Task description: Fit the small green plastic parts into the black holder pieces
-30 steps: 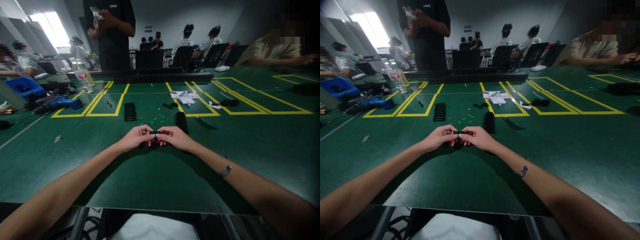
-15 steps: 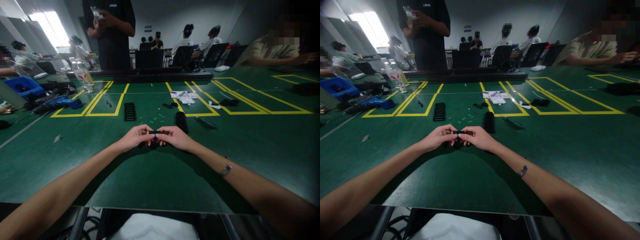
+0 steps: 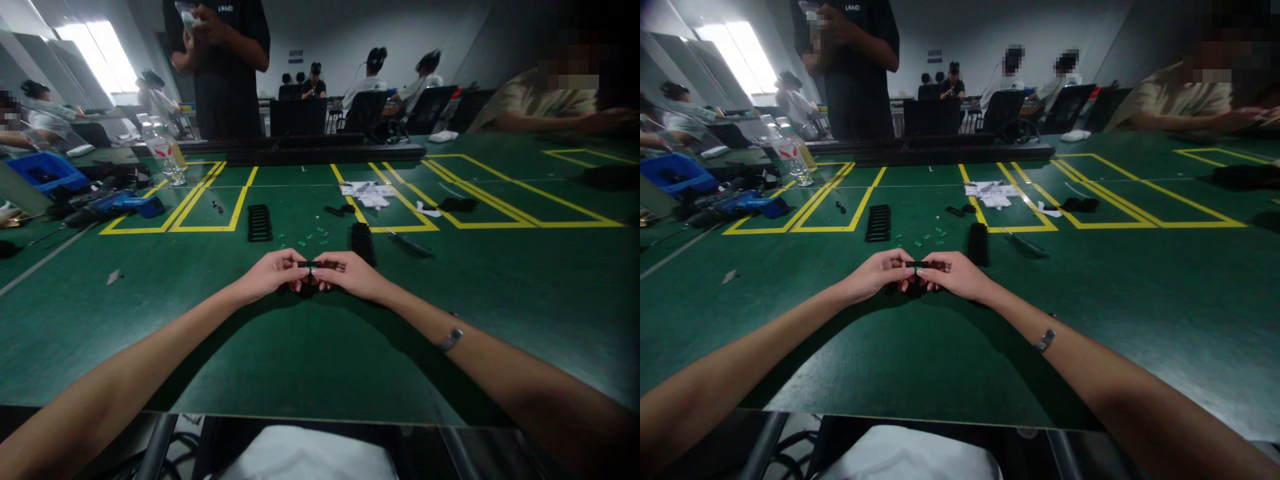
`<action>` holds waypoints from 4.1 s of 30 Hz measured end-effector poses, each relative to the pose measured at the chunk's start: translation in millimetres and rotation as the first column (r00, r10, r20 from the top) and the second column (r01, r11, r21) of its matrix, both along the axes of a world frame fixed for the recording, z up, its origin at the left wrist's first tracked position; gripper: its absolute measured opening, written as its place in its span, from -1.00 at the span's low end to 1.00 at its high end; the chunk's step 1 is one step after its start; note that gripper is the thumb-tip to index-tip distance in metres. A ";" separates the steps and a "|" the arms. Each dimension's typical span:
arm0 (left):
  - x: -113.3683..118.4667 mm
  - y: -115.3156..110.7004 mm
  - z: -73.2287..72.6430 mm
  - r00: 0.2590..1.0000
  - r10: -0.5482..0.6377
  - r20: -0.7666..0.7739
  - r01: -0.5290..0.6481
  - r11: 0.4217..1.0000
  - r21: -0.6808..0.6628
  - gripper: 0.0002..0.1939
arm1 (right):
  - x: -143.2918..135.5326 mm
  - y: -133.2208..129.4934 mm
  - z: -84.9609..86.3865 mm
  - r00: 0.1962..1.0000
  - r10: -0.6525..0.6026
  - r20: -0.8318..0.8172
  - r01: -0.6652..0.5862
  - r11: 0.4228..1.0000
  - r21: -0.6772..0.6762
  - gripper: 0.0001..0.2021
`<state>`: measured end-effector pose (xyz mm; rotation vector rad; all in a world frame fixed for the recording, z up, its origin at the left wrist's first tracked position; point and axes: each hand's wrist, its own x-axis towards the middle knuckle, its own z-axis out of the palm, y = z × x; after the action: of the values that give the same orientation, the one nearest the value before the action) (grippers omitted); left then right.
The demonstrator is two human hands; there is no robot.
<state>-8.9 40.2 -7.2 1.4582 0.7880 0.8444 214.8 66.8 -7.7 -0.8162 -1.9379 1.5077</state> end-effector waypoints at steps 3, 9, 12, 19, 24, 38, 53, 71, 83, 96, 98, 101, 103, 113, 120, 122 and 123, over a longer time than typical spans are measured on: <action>-0.3 0.0 -0.3 1.000 -0.008 0.003 0.008 1.000 0.005 -0.75 | -0.2 -0.4 0.6 1.000 0.001 0.000 -0.001 1.000 0.005 -0.72; -0.8 -0.2 -0.6 1.000 -0.006 0.004 0.006 1.000 0.004 -0.74 | 0.0 -2.1 3.8 1.000 -0.002 0.012 0.002 1.000 0.012 -0.72; -0.7 -0.4 -0.2 1.000 -0.013 0.001 0.013 1.000 0.008 -0.73 | 0.0 -2.3 4.7 1.000 0.000 0.013 0.000 1.000 0.009 -0.71; -0.7 0.2 -0.3 1.000 -0.011 -0.015 0.011 1.000 0.012 -0.72 | -0.2 -2.3 5.4 1.000 -0.006 0.023 0.005 1.000 0.007 -0.69; 0.0 0.3 0.5 1.000 -0.010 -0.018 0.011 1.000 0.027 -0.73 | 0.2 -2.4 5.5 1.000 -0.004 0.026 0.004 1.000 0.001 -0.69; -0.3 0.3 0.4 1.000 -0.015 0.027 0.014 1.000 0.013 -0.75 | 0.9 -1.8 6.1 0.999 0.014 0.037 -0.014 1.000 0.022 -0.68; 0.3 -0.2 1.4 1.000 -0.002 0.001 0.002 1.000 0.030 -0.73 | -0.7 -1.7 5.0 0.999 -0.009 0.035 0.009 1.000 -0.002 -0.67; -0.3 0.2 0.7 1.000 -0.005 -0.014 0.006 1.000 0.029 -0.70 | -1.1 -3.2 7.7 0.999 -0.003 0.045 0.002 1.000 0.017 -0.70; -1.7 1.8 -2.4 1.000 -0.004 0.018 0.003 1.000 0.028 -0.73 | 1.8 -2.3 6.8 0.999 0.024 0.049 -0.026 0.999 0.037 -0.69; -4.0 3.5 -3.2 0.999 -0.028 0.030 0.028 1.000 -0.008 -0.74 | 1.7 -1.7 8.4 0.998 0.053 0.041 -0.055 0.997 0.045 -0.71; -4.0 3.3 -2.6 0.999 -0.036 0.037 0.037 0.999 -0.012 -0.74 | 1.9 -1.8 8.6 0.998 0.054 0.039 -0.055 0.998 0.041 -0.71; -3.9 2.6 -1.9 0.998 -0.048 0.033 0.049 0.999 -0.012 -0.74 | 2.6 -1.7 8.5 0.998 0.052 0.039 -0.053 0.998 0.025 -0.72; -3.7 1.9 -1.3 0.998 -0.058 0.024 0.058 0.998 -0.012 -0.75 | 3.2 -1.5 7.9 0.998 0.053 0.024 -0.053 0.999 0.001 -0.73; -2.7 -0.8 3.7 0.997 -0.074 -0.016 0.073 0.997 -0.013 -0.75 | 3.8 0.4 6.3 0.997 0.074 0.002 -0.073 0.996 -0.046 -0.72; -2.9 -0.1 4.0 0.998 -0.063 -0.024 0.062 0.998 -0.025 -0.74 | 4.8 2.2 7.4 0.995 0.102 0.015 -0.101 0.995 -0.023 -0.68; -2.9 -0.1 3.9 0.998 -0.065 -0.007 0.065 0.997 -0.033 -0.74 | 5.0 2.5 8.0 0.994 0.106 0.013 -0.106 0.994 -0.023 -0.69; -2.9 -0.1 3.8 0.998 -0.066 0.000 0.066 0.997 -0.037 -0.74 | 5.0 2.5 8.3 0.994 0.106 0.011 -0.105 0.994 -0.027 -0.69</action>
<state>-11.8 40.1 -3.4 1.4444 0.7483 0.7750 219.7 69.3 0.6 -0.7463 -2.0021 1.5960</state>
